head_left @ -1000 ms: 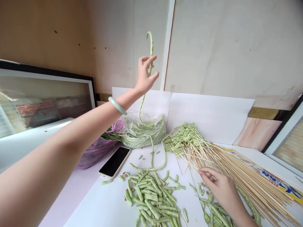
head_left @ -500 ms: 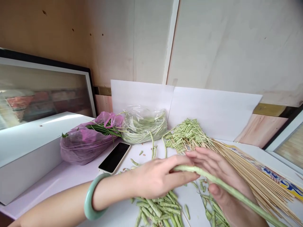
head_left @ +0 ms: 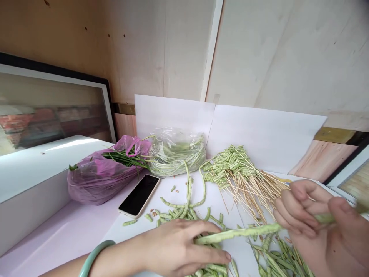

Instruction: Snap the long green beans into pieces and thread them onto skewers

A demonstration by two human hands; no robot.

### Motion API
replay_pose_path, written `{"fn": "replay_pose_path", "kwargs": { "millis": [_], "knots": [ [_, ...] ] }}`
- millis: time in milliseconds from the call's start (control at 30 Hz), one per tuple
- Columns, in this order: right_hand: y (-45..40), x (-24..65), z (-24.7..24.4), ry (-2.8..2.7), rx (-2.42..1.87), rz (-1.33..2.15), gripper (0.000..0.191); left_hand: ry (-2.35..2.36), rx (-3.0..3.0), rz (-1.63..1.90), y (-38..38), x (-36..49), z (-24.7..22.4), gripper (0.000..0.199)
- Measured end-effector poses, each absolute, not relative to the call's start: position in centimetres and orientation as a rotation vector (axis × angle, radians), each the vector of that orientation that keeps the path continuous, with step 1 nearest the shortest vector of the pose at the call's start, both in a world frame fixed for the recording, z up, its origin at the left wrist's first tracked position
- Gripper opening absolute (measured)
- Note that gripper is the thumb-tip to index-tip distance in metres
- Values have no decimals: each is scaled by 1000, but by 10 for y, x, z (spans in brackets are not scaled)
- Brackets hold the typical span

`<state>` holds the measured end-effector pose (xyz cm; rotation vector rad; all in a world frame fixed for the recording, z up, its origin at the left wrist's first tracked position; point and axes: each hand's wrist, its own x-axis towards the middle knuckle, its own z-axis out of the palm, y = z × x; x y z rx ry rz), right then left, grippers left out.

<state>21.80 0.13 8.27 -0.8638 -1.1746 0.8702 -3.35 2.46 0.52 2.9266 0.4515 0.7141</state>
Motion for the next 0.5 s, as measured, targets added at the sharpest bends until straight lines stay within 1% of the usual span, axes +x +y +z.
{"fn": "replay_pose_path", "kwargs": {
  "millis": [67, 133, 233, 300, 367, 433, 500],
  "knots": [
    [11, 215, 82, -1249, -945, 853, 42, 466, 2802, 764, 27, -39, 5, 46],
    [18, 208, 74, -1326, -989, 819, 39, 494, 2623, 857, 30, -44, 5, 46],
    [23, 194, 54, -1464, -1017, 771, 28, 557, 2384, 1010, 34, -48, 1, 34],
    [24, 184, 40, -1646, -1095, 730, 27, 642, 2278, 1072, 35, -49, -3, 24],
    [25, 176, 29, -1800, -1156, 723, 28, 718, 2211, 1115, 36, -50, -7, 19],
    [26, 169, 20, -1881, -1156, 733, 31, 756, 2184, 1139, 36, -51, -10, 21],
    [27, 164, 13, -1931, -1134, 747, 32, 786, 2191, 1143, 36, -51, -12, 28]
  ]
}}
